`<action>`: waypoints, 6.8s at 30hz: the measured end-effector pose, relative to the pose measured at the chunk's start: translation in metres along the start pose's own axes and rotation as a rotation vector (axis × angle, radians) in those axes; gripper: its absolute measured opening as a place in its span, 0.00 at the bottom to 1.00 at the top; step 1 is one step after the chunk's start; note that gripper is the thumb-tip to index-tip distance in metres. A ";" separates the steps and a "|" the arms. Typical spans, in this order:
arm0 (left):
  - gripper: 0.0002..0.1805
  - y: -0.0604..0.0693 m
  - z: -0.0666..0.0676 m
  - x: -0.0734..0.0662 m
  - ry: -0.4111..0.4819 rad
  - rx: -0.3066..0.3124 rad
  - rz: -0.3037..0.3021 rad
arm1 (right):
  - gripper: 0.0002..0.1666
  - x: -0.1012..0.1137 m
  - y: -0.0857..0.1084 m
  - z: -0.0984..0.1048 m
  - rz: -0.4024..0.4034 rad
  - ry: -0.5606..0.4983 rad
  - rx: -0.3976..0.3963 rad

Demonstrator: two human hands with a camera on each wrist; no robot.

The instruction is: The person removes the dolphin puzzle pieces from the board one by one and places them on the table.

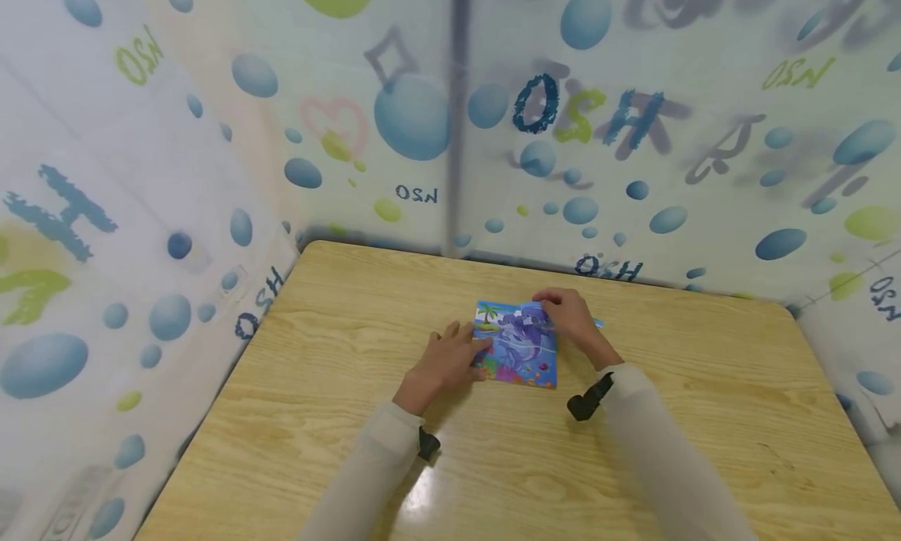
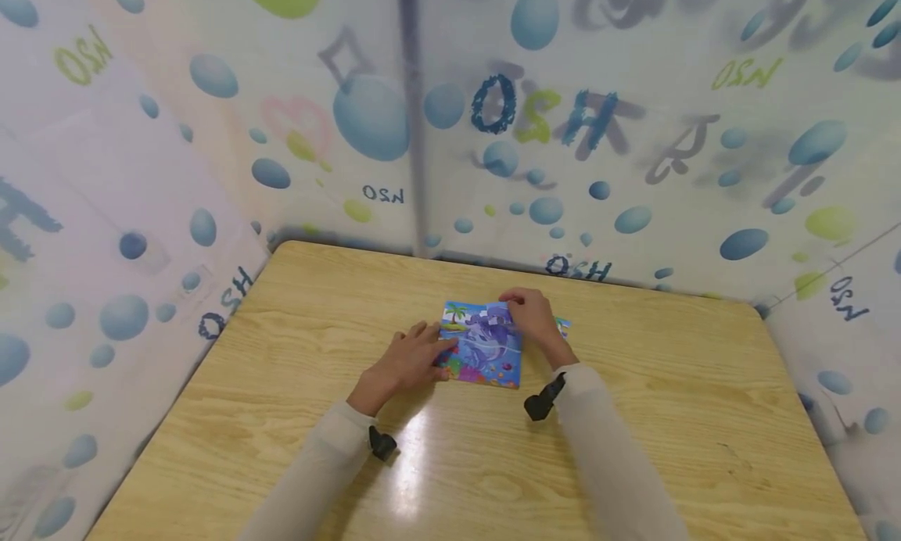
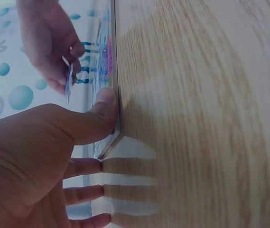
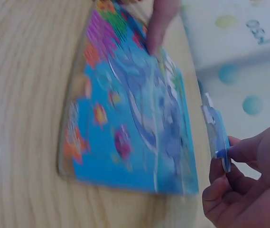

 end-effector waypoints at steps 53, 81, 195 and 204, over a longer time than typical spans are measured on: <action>0.35 0.000 0.001 0.001 0.009 0.020 0.007 | 0.21 -0.100 0.043 0.090 -0.154 0.482 -0.025; 0.35 0.000 0.002 0.000 0.025 0.023 0.009 | 0.38 -0.018 0.013 -0.004 0.192 0.485 0.189; 0.40 0.002 0.001 0.002 0.095 -0.012 0.037 | 0.17 -0.023 0.043 0.014 0.180 0.182 0.119; 0.36 0.003 0.001 0.003 0.100 -0.022 0.019 | 0.21 0.016 0.033 -0.037 0.248 0.205 0.203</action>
Point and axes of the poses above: each hand's wrist, its own y-axis away from the middle knuckle, its own z-axis out of the back of the hand, x = y × z, the point moved 4 cm from there along -y, towards the middle knuckle
